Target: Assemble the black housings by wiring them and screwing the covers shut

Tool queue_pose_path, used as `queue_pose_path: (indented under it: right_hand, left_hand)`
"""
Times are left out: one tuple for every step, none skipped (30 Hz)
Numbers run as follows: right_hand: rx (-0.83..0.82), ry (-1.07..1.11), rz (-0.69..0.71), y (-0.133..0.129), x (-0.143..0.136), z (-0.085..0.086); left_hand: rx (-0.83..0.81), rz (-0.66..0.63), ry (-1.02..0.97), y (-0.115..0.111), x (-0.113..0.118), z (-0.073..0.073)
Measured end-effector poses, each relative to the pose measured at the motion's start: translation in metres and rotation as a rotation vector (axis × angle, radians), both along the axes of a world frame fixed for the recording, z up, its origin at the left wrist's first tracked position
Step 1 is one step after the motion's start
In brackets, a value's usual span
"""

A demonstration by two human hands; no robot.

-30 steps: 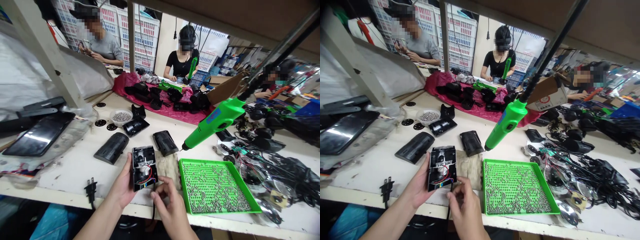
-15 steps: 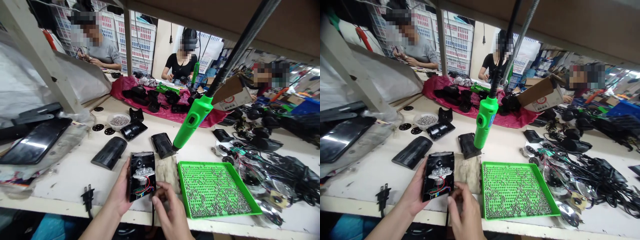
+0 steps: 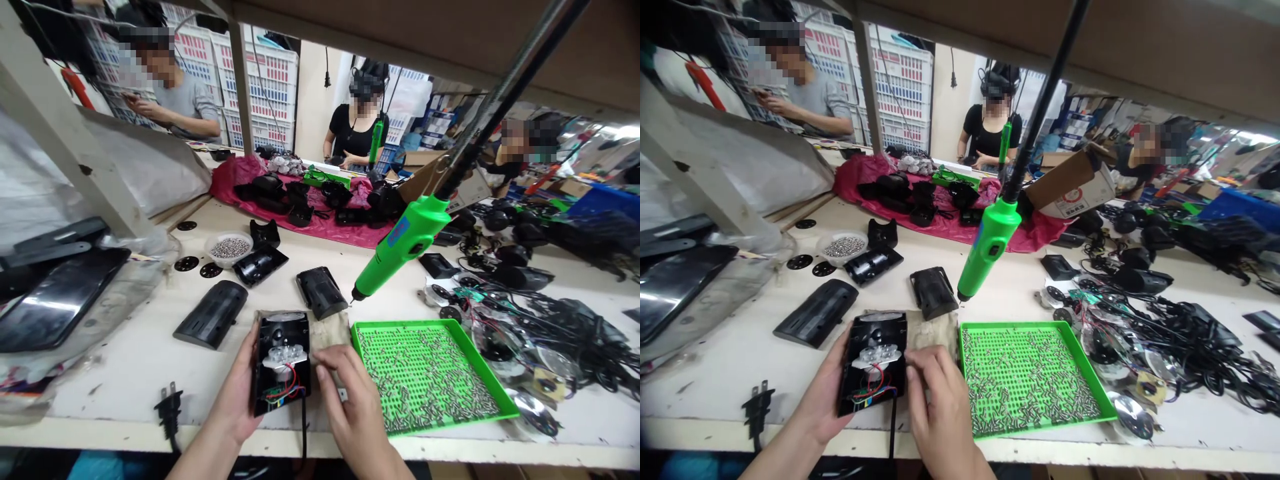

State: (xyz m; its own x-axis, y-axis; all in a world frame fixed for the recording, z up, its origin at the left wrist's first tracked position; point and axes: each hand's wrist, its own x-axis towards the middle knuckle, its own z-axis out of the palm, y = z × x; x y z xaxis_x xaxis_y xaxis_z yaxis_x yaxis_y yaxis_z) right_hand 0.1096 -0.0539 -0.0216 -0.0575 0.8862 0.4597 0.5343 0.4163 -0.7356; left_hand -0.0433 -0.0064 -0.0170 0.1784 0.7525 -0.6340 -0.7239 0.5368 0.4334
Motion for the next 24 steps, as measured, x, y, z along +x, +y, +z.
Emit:
queue_pose_path:
  right_hand:
    - [0.004, -0.016, -0.001, -0.001, 0.0, 0.002]
    - [0.003, -0.039, 0.004, -0.002, 0.0, 0.002]
    - [-0.002, -0.066, 0.017, -0.005, -0.001, 0.002]
    - [-0.012, -0.094, 0.034, -0.008, -0.002, 0.0]
    - [-0.028, -0.119, 0.047, -0.01, -0.004, -0.003]
    - [-0.046, -0.137, 0.051, -0.013, -0.005, -0.007]
    - [-0.068, -0.148, 0.048, -0.015, -0.007, -0.011]
    - [-0.09, -0.152, 0.04, -0.016, -0.009, -0.015]
    - [-0.111, -0.151, 0.031, -0.017, -0.011, -0.018]
    - [-0.126, -0.145, 0.023, -0.017, -0.011, -0.02]
    - [-0.133, -0.137, 0.016, -0.016, -0.012, -0.021]
    - [-0.132, -0.131, 0.005, -0.015, -0.011, -0.021]
    - [-0.128, -0.132, -0.009, -0.014, -0.011, -0.02]
    - [-0.124, -0.145, -0.023, -0.012, -0.01, -0.019]
    - [-0.125, -0.167, -0.033, -0.011, -0.01, -0.017]
    - [-0.132, -0.197, -0.036, -0.009, -0.01, -0.015]
    - [-0.146, -0.229, -0.032, -0.008, -0.01, -0.013]
    - [-0.164, -0.256, -0.021, -0.008, -0.01, -0.012]
    - [-0.183, -0.273, -0.011, -0.007, -0.011, -0.011]
    - [-0.2, -0.281, -0.006, -0.008, -0.011, -0.011]
    - [-0.215, -0.283, -0.002, -0.008, -0.012, -0.011]
    - [-0.23, -0.28, 0.001, -0.009, -0.013, -0.011]
    - [-0.243, -0.275, -0.001, -0.01, -0.013, -0.011]
    - [-0.256, -0.269, -0.002, -0.011, -0.013, -0.012]
  left_hand:
    - [-0.002, -0.009, -0.001, 0.0, 0.0, 0.0]
    - [-0.01, -0.017, 0.0, 0.0, 0.0, 0.0]
    - [-0.016, -0.018, 0.002, 0.0, 0.0, 0.0]
    - [-0.019, -0.01, 0.007, 0.0, 0.001, 0.0]
    - [-0.014, 0.005, 0.011, 0.0, 0.001, 0.001]
    - [-0.001, 0.021, 0.011, 0.0, 0.002, 0.002]
    - [0.016, 0.032, 0.009, -0.001, 0.003, 0.002]
    - [0.031, 0.037, 0.01, -0.001, 0.004, 0.003]
    - [0.041, 0.039, 0.023, -0.002, 0.005, 0.003]
    - [0.045, 0.038, 0.053, -0.002, 0.006, 0.002]
    - [0.062, 0.043, 0.107, -0.001, 0.006, 0.001]
    - [0.098, 0.065, 0.197, 0.0, 0.005, -0.001]
    - [0.158, 0.096, 0.317, 0.001, 0.003, -0.002]
    - [0.241, 0.128, 0.454, 0.003, 0.001, -0.004]
    - [0.334, 0.155, 0.595, 0.004, -0.002, -0.006]
    - [0.422, 0.172, 0.723, 0.005, -0.006, -0.007]
    - [0.497, 0.178, 0.828, 0.004, -0.01, -0.007]
    - [0.555, 0.171, 0.911, 0.002, -0.014, -0.007]
    - [0.606, 0.162, 0.976, -0.003, -0.017, -0.007]
    - [0.649, 0.162, 1.03, -0.008, -0.02, -0.006]
    - [0.682, 0.162, 1.069, -0.015, -0.023, -0.006]
    - [0.711, 0.161, 1.093, -0.023, -0.025, -0.006]
    - [0.731, 0.138, 1.094, -0.03, -0.027, -0.007]
    - [0.742, 0.091, 1.082, -0.037, -0.029, -0.008]
